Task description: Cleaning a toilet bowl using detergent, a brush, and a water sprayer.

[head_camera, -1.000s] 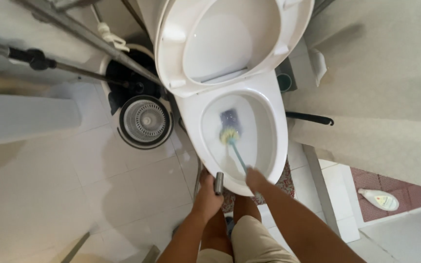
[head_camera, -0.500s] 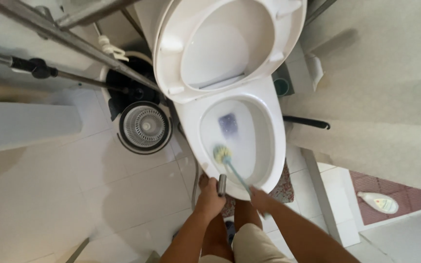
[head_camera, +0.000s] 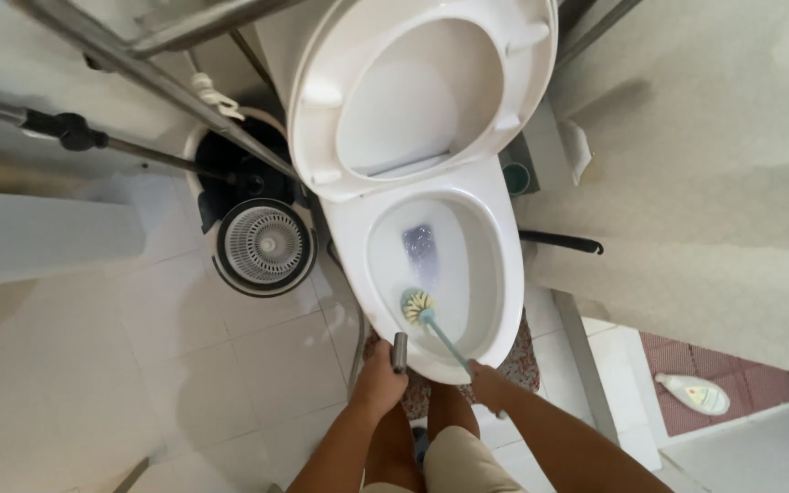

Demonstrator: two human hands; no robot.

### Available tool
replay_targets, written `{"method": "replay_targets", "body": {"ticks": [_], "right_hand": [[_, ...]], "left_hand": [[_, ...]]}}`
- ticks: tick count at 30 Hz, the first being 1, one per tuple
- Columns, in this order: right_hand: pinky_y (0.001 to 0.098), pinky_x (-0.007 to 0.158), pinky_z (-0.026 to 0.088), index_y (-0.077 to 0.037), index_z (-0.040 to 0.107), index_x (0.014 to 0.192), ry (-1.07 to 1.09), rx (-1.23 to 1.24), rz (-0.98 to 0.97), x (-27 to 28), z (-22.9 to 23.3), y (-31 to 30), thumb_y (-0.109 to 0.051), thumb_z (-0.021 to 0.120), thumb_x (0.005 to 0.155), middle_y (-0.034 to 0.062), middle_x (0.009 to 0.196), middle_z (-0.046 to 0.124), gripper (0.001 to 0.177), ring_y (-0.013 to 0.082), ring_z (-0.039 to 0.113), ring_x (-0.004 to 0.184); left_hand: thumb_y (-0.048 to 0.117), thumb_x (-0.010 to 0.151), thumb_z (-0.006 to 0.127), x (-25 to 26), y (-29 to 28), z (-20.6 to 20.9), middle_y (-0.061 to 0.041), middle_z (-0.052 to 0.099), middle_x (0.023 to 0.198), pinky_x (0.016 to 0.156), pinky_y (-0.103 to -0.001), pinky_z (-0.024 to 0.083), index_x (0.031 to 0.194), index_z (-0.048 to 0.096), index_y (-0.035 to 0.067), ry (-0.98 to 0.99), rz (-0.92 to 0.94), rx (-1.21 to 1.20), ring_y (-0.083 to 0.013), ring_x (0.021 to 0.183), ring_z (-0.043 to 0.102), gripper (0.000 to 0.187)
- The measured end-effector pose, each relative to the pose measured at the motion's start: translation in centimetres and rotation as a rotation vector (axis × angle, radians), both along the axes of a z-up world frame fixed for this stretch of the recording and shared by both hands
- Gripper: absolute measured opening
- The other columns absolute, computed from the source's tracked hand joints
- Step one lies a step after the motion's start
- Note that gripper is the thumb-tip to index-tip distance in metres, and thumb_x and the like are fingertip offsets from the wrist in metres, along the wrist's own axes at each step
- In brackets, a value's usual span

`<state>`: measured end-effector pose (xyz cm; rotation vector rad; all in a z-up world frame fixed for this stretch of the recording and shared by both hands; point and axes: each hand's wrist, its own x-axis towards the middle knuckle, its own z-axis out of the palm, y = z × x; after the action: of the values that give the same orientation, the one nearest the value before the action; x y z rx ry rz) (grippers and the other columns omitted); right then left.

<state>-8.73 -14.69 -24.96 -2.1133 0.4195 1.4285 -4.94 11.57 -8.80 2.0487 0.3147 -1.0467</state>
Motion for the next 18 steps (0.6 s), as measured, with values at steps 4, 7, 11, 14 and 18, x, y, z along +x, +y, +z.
{"method": "replay_targets", "body": {"ticks": [4,7,11,14,18], "right_hand": [[0.0379,0.046,0.061,-0.001,0.044,0.148,0.005,0.064,0.141,0.1,-2.5,-0.9,-0.013,0.04,0.107,0.0184,0.091,0.071,0.043,0.0229,0.069,0.056],[0.0438,0.042,0.05,-0.012,0.045,0.149,-0.06,0.192,-0.299,6.9,1.7,3.6,-0.012,0.041,0.104,0.0216,0.075,0.058,0.045,0.0272,0.055,0.051],[0.047,0.055,0.06,0.003,0.054,0.132,-0.098,0.109,-0.032,3.9,3.9,6.6,-0.016,0.034,0.108,0.021,0.086,0.066,0.036,0.0343,0.068,0.064],[0.0499,0.093,0.053,0.001,0.048,0.14,-0.304,0.135,0.309,-3.7,-0.6,1.3,-0.016,0.038,0.104,0.0257,0.112,0.067,0.041,0.0391,0.067,0.102],[0.0455,0.099,0.053,-0.002,0.057,0.136,-0.102,0.174,0.605,-6.2,2.5,-7.4,-0.016,0.057,0.089,0.0217,0.129,0.066,0.049,0.035,0.064,0.118]], "left_hand": [[0.008,0.083,0.071,-0.1,-0.1,1.3,-0.026,0.066,0.114,0.087,-0.05,0.054,0.124,0.05,0.006,-0.024,0.008,-0.008,-0.0418,0.105,0.067,0.046],[0.011,0.084,0.073,-0.2,-0.3,0.4,-0.027,0.068,0.112,0.088,-0.052,0.052,0.122,0.049,0.005,-0.059,0.016,0.006,-0.0441,0.106,0.065,0.046],[0.011,0.084,0.072,-0.3,0.1,1.6,-0.025,0.067,0.111,0.087,-0.053,0.05,0.12,0.05,0.006,-0.103,0.043,-0.009,-0.0449,0.106,0.064,0.043],[0.009,0.084,0.068,0.1,-0.2,2.5,-0.023,0.067,0.106,0.084,-0.052,0.051,0.117,0.05,0.006,-0.091,0.089,-0.05,-0.0428,0.1,0.066,0.037],[0.008,0.082,0.067,-0.8,-1.9,2.7,-0.021,0.066,0.102,0.084,-0.052,0.05,0.116,0.05,0.007,-0.117,0.146,-0.012,-0.0418,0.097,0.066,0.037]]}}
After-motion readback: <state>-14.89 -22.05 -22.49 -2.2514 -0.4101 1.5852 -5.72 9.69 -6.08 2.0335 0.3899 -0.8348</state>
